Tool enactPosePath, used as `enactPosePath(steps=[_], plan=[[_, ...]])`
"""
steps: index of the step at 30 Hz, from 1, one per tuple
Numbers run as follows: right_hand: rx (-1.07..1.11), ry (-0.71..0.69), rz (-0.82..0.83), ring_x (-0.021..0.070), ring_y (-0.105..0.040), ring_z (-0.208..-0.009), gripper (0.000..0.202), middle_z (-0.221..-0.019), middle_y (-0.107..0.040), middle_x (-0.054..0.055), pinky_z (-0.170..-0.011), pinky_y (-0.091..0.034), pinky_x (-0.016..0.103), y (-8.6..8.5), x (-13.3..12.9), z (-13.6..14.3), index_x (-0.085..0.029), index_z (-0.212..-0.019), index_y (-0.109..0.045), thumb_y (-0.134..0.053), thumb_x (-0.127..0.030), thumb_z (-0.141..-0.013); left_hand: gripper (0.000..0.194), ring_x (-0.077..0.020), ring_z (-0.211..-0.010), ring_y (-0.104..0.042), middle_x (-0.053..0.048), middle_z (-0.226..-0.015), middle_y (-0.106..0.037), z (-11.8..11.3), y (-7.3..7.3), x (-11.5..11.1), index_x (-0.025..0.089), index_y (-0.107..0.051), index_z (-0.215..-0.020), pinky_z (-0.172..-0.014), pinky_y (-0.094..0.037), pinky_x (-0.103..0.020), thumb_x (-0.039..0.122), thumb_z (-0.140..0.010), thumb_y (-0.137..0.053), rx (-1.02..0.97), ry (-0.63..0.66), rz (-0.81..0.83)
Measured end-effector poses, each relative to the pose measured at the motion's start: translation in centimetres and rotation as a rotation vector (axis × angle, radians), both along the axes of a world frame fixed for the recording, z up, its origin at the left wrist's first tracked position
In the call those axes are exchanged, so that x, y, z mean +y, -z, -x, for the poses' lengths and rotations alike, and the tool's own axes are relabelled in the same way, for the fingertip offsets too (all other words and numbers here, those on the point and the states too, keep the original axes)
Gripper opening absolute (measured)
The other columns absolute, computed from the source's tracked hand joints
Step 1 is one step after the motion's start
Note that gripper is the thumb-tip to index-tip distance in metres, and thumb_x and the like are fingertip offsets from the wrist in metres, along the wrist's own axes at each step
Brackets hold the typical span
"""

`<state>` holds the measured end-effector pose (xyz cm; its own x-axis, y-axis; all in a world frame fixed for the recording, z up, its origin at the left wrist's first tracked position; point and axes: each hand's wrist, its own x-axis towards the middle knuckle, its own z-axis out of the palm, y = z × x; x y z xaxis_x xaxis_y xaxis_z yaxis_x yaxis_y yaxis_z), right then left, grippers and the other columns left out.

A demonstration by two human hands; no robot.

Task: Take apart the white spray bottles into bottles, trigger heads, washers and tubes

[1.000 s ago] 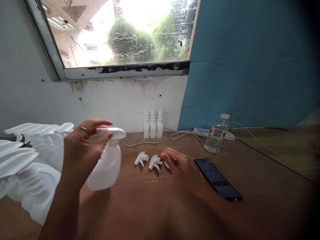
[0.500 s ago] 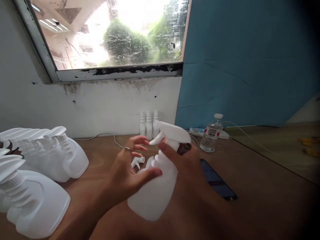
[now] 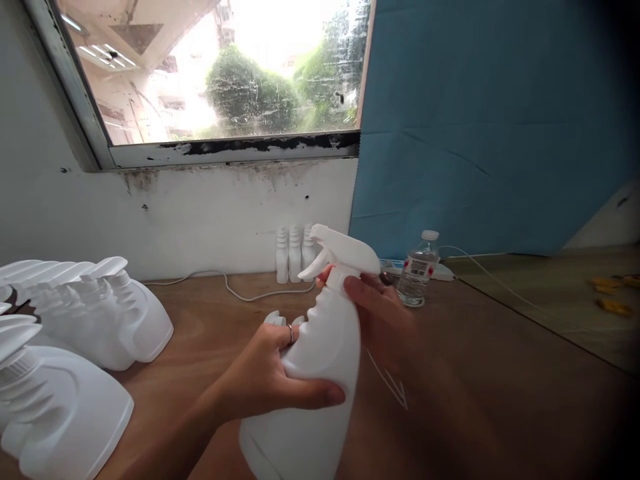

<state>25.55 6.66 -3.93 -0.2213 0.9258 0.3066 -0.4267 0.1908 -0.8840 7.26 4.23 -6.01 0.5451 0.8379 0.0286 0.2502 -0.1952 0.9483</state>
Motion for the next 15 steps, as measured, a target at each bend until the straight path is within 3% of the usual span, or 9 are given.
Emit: enactPosePath(steps=[8, 11, 15], plan=[[0.015, -0.093, 0.064, 0.0132, -0.056, -0.063, 0.028, -0.074, -0.061, 0.001, -0.060, -0.050, 0.027, -0.6, -0.1, -0.2, -0.019, -0.086, -0.065, -0.078, -0.039, -0.070, 0.041, -0.0136, -0.068, -0.048, -0.001, -0.072, -0.053, -0.2, 0.1, -0.1, 0.012, -0.066, -0.082, -0.057, -0.038, -0.022, 0.046, -0.064, -0.081, -0.016, -0.020, -0.025], [0.046, -0.091, 0.068, 0.0182, -0.059, -0.071, 0.031, -0.085, -0.065, 0.005, -0.065, -0.053, 0.032, -1.1, 0.0, -0.1, -0.020, -0.086, -0.067, -0.077, -0.043, -0.067, 0.044, -0.0113, -0.063, -0.046, 0.001, -0.069, -0.051, 0.4, -0.3, 0.2, 0.013, -0.065, -0.085, -0.055, -0.037, -0.021, 0.047, -0.064, -0.081, -0.067, 0.046, 0.106], [0.021, -0.060, 0.025, 0.0213, -0.061, -0.076, 0.037, -0.096, -0.068, 0.007, -0.064, -0.053, 0.034, -0.8, -0.1, 0.3, -0.023, -0.090, -0.067, -0.073, -0.053, -0.069, 0.053, -0.0095, -0.058, -0.043, 0.002, -0.064, -0.046, 2.0, -0.7, 1.3, 0.012, -0.058, -0.071, -0.052, -0.035, -0.020, 0.059, -0.058, -0.081, -0.127, 0.183, 0.237]])
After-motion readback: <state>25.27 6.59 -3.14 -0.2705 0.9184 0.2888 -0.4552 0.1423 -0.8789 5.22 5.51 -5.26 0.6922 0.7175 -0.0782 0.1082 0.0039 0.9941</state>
